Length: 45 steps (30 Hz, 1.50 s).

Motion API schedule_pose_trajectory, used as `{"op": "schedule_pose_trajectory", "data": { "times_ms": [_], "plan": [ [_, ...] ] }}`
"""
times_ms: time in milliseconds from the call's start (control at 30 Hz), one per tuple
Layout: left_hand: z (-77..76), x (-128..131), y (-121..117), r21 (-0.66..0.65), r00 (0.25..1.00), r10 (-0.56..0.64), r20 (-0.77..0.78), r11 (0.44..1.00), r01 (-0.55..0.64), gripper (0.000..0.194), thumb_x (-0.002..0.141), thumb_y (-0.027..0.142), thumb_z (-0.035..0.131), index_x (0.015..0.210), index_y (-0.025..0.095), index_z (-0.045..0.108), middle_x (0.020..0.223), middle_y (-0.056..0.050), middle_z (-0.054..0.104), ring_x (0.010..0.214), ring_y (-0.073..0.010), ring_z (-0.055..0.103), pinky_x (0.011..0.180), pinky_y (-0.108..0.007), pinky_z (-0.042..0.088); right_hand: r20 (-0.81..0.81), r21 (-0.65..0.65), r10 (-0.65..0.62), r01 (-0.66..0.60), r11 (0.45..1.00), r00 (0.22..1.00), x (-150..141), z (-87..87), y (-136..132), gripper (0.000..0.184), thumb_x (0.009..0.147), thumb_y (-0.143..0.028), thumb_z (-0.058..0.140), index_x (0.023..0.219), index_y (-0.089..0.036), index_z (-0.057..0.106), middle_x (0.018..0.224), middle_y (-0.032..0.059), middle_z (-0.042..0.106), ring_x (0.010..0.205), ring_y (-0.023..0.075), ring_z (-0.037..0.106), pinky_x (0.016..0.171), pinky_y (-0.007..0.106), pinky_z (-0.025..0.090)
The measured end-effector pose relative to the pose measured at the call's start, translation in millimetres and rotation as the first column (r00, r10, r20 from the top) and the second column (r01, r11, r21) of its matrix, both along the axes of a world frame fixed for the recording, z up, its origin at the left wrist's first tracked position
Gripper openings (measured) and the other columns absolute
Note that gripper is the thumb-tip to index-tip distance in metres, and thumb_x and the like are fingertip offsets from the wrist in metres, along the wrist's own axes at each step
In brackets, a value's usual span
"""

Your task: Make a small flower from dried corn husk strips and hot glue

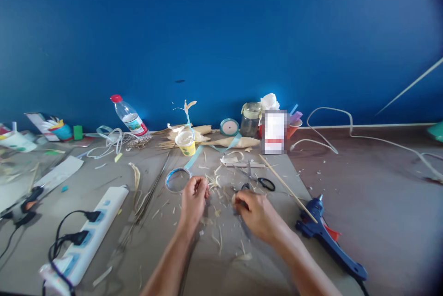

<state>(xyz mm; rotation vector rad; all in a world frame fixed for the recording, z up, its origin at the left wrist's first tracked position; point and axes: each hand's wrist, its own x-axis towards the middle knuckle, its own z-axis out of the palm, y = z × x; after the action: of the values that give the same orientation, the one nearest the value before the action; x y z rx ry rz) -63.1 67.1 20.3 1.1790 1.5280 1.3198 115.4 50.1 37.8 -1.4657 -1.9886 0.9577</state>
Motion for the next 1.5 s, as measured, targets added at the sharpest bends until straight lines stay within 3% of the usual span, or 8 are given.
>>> {"op": "schedule_pose_trajectory", "data": {
  "times_ms": [233, 467, 767, 1000, 1100, 1233, 1367, 1500],
  "plan": [
    [-3.4, 0.3, 1.2, -0.037, 0.999, -0.035, 0.009, 0.999, 0.035, 0.013, 0.071, 0.027, 0.058, 0.079, 0.017, 0.055, 0.059, 0.005, 0.052, 0.051, -0.0094, 0.049, 0.053, -0.021, 0.039, 0.464, 0.041, 0.016, -0.039, 0.998, 0.886, -15.7, -2.4, -10.1, 0.023, 0.086, -0.014, 0.038, 0.081, -0.018, 0.06, 0.086, 0.0083, 0.062, 0.07, 0.018, 0.062, 0.057, 0.025, 0.034],
    [0.6, 2.9, -0.9, -0.031, 0.995, -0.097, -0.005, 0.995, 0.097, 0.015, 0.073, 0.03, 0.057, 0.074, 0.016, 0.055, 0.059, 0.004, 0.053, 0.05, -0.0086, 0.048, 0.049, -0.019, 0.037, 0.594, 0.055, -0.003, -0.037, 0.998, 0.804, -24.3, -11.1, -10.0, 0.022, 0.086, -0.011, 0.037, 0.093, -0.016, 0.057, 0.089, 0.0112, 0.063, 0.068, 0.0189, 0.064, 0.052, 0.025, 0.032],
    [-6.6, -3.6, 3.5, 0.094, 0.993, 0.103, -0.053, 0.991, -0.097, 0.017, 0.076, 0.032, 0.054, 0.082, 0.016, 0.054, 0.065, 0.001, 0.056, 0.057, -0.0112, 0.054, 0.057, -0.023, 0.044, 0.376, 0.208, -0.167, 0.093, 0.974, 0.911, -15.2, -18.8, -6.5, 0.013, 0.084, -0.014, 0.042, 0.081, -0.017, 0.054, 0.076, 0.0045, 0.063, 0.061, 0.0138, 0.059, 0.052, 0.023, 0.028],
    [-6.6, -11.9, 6.4, 0.152, 0.941, 0.178, -0.287, 0.979, -0.139, 0.015, 0.077, 0.029, 0.051, 0.085, 0.017, 0.057, 0.077, -0.003, 0.061, 0.068, -0.0143, 0.057, 0.065, -0.026, 0.047, 0.076, 0.351, -0.275, 0.232, 0.907, 0.958, -7.8, -21.8, -0.7, 0.01, 0.079, -0.015, 0.045, 0.074, -0.019, 0.052, 0.069, 0.0019, 0.057, 0.061, 0.0145, 0.053, 0.055, 0.023, 0.034],
    [-1.9, -19.7, 8.4, 0.196, 0.885, 0.229, -0.404, 0.967, -0.16, 0.014, 0.078, 0.026, 0.048, 0.084, 0.016, 0.057, 0.081, -0.004, 0.061, 0.073, -0.0147, 0.057, 0.07, -0.027, 0.046, -0.118, 0.464, -0.367, 0.378, 0.801, 0.923, -0.3, -15.5, 3.4, 0.006, 0.08, -0.019, 0.047, 0.078, -0.019, 0.052, 0.081, 0.0055, 0.057, 0.071, 0.0164, 0.054, 0.063, 0.026, 0.04],
    [-1.8, -25.3, 8.3, 0.064, 0.701, 0.091, -0.707, 0.996, -0.065, 0.015, 0.078, 0.021, 0.047, 0.075, 0.018, 0.061, 0.079, -0.005, 0.063, 0.077, -0.017, 0.058, 0.078, -0.032, 0.041, -0.229, 0.583, -0.495, 0.525, 0.62, 0.838, 8.7, -4.9, 6.0, 0.007, 0.079, -0.023, 0.05, 0.074, -0.019, 0.05, 0.09, 0.0077, 0.057, 0.085, 0.0208, 0.055, 0.076, 0.035, 0.04],
    [-3.7, -18.5, 1.7, -0.145, 0.465, -0.124, -0.877, 0.989, -0.011, 0.017, 0.079, 0.026, 0.05, 0.07, 0.019, 0.063, 0.078, -0.005, 0.064, 0.081, -0.0209, 0.061, 0.088, -0.042, 0.032, -0.174, 0.612, -0.518, 0.504, 0.609, 0.837, 8.9, -3.2, 5.0, 0.007, 0.078, -0.023, 0.051, 0.072, -0.019, 0.052, 0.089, 0.0062, 0.059, 0.085, 0.021, 0.056, 0.078, 0.036, 0.036],
    [-2.9, -10.5, -3.3, -0.211, 0.363, -0.192, -0.912, 0.977, -0.011, 0.012, 0.077, 0.024, 0.053, 0.074, 0.019, 0.064, 0.084, -0.007, 0.064, 0.082, -0.022, 0.061, 0.093, -0.045, 0.026, -0.137, 0.63, -0.507, 0.469, 0.619, 0.851, 7.1, -6.5, 4.9, 0.005, 0.078, -0.022, 0.052, 0.075, -0.02, 0.055, 0.088, 0.0047, 0.061, 0.087, 0.0205, 0.056, 0.08, 0.035, 0.032]
  ]
}}
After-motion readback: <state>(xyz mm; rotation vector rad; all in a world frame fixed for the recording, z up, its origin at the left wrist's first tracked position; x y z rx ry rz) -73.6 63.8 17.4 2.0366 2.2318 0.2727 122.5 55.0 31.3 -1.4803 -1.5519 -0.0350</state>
